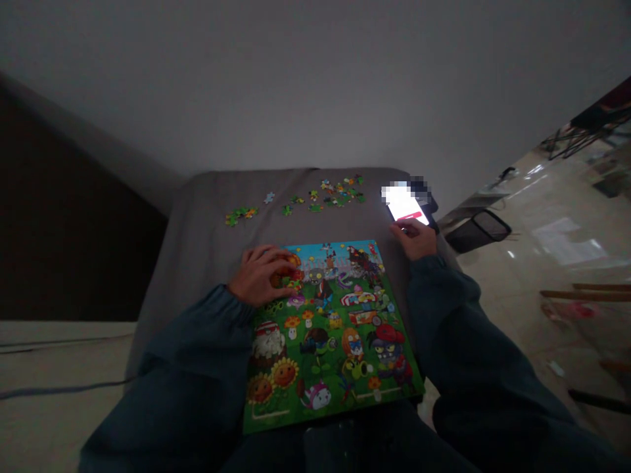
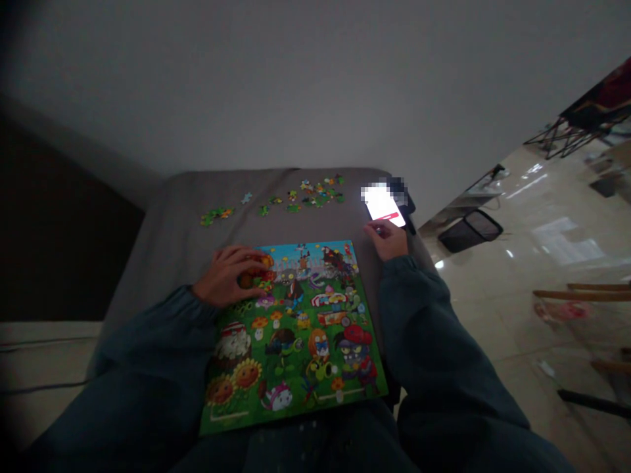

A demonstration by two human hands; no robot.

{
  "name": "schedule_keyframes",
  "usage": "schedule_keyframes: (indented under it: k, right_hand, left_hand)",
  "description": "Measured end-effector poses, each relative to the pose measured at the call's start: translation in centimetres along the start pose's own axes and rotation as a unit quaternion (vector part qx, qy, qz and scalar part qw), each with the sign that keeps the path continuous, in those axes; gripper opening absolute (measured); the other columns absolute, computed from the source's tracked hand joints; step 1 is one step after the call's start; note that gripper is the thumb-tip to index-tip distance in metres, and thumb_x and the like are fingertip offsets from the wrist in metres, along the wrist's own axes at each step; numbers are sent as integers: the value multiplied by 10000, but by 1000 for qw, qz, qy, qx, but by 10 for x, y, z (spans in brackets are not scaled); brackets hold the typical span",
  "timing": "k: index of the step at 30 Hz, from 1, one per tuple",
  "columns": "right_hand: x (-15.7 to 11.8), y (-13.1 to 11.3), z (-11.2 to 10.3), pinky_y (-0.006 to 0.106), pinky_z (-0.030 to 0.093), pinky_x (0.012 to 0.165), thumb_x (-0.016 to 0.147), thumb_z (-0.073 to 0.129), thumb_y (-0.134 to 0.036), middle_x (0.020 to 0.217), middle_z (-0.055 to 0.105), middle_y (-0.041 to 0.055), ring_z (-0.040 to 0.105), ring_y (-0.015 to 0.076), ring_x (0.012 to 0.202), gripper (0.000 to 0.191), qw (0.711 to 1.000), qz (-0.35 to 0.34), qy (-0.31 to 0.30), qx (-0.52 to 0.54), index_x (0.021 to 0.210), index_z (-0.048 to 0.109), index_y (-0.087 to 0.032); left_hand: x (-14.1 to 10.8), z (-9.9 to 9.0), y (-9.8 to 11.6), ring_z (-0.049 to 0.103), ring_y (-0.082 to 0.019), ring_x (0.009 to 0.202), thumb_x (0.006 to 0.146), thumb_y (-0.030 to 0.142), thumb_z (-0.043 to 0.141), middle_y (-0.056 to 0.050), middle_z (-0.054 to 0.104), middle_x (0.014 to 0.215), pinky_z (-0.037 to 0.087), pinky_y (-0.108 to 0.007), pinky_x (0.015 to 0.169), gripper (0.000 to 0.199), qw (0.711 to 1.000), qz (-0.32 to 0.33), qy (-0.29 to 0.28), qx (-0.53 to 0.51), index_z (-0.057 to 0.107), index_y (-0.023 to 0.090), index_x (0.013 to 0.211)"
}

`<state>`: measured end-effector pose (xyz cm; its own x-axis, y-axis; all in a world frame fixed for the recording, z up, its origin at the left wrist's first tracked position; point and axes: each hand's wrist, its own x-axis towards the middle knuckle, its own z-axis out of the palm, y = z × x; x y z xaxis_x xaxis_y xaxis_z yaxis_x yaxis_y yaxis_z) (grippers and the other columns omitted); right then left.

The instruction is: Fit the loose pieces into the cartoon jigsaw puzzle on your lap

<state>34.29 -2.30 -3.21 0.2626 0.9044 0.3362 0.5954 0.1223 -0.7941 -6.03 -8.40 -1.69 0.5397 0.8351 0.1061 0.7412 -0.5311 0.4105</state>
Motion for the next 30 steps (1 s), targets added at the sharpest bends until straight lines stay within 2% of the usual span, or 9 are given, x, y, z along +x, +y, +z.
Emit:
schedule_keyframes:
  k: [4, 9, 15, 21, 25, 27, 30]
  right_hand:
    - [0, -1, 0, 324, 517, 584, 696, 735, -486, 764, 737, 56, 613, 179, 610, 312, 1000, 12, -7, 7, 827, 726, -203]
    - [0, -5, -1, 319, 514, 602, 688, 737, -451, 782, 739, 62, 607, 172, 620, 290, 1000, 18, -16, 16, 815, 723, -190]
    - [-1, -10, -2, 316, 503, 610, 679, 752, -409, 753, 721, 57, 602, 168, 625, 266, 999, 31, -22, 37, 824, 732, -186]
    - [0, -7, -3, 291, 455, 521, 688, 751, -472, 704, 691, 34, 557, 146, 559, 378, 992, 64, -53, 91, 927, 742, -180]
    - [-3, -14, -6, 299, 494, 521, 721, 715, -557, 807, 715, 40, 559, 123, 539, 477, 975, 92, -119, 162, 1033, 727, -196]
    - [-7, -21, -6, 306, 531, 548, 707, 723, -587, 843, 729, 47, 604, 129, 572, 508, 958, 107, -182, 195, 1037, 730, -201]
    - [-15, -31, -4, 297, 546, 529, 663, 782, -565, 732, 730, 36, 627, 137, 549, 511, 922, 133, -287, 223, 1007, 752, -188]
  left_hand:
    - [0, 0, 4, 481, -333, 1244, 721, 537, 803, -33, 647, 1290, 303, -497, 983, 363, 1000, 0, -17, -19, 729, 322, 1003]
    - [3, 1, 3, 500, -310, 1236, 705, 518, 822, -37, 645, 1286, 312, -485, 996, 369, 999, -2, -26, -47, 710, 290, 973]
    - [2, -2, -4, 496, -306, 1229, 726, 527, 801, -47, 652, 1264, 297, -497, 1036, 364, 999, -10, -8, -52, 704, 270, 965]
    - [2, -3, -10, 497, -293, 1243, 754, 538, 768, -42, 637, 1293, 315, -483, 1045, 385, 999, -14, -6, -45, 700, 296, 1046]
    - [4, 1, -11, 482, -305, 1262, 814, 557, 697, -67, 613, 1323, 313, -502, 1048, 429, 999, -36, 18, -32, 670, 297, 1154]
    - [4, 5, -12, 456, -338, 1279, 810, 578, 692, -79, 598, 1340, 298, -541, 1039, 466, 998, -52, 33, -22, 663, 309, 1188]
    - [4, 8, -17, 439, -358, 1292, 795, 617, 687, -73, 590, 1352, 284, -565, 1036, 472, 997, -61, 47, -4, 677, 336, 1175]
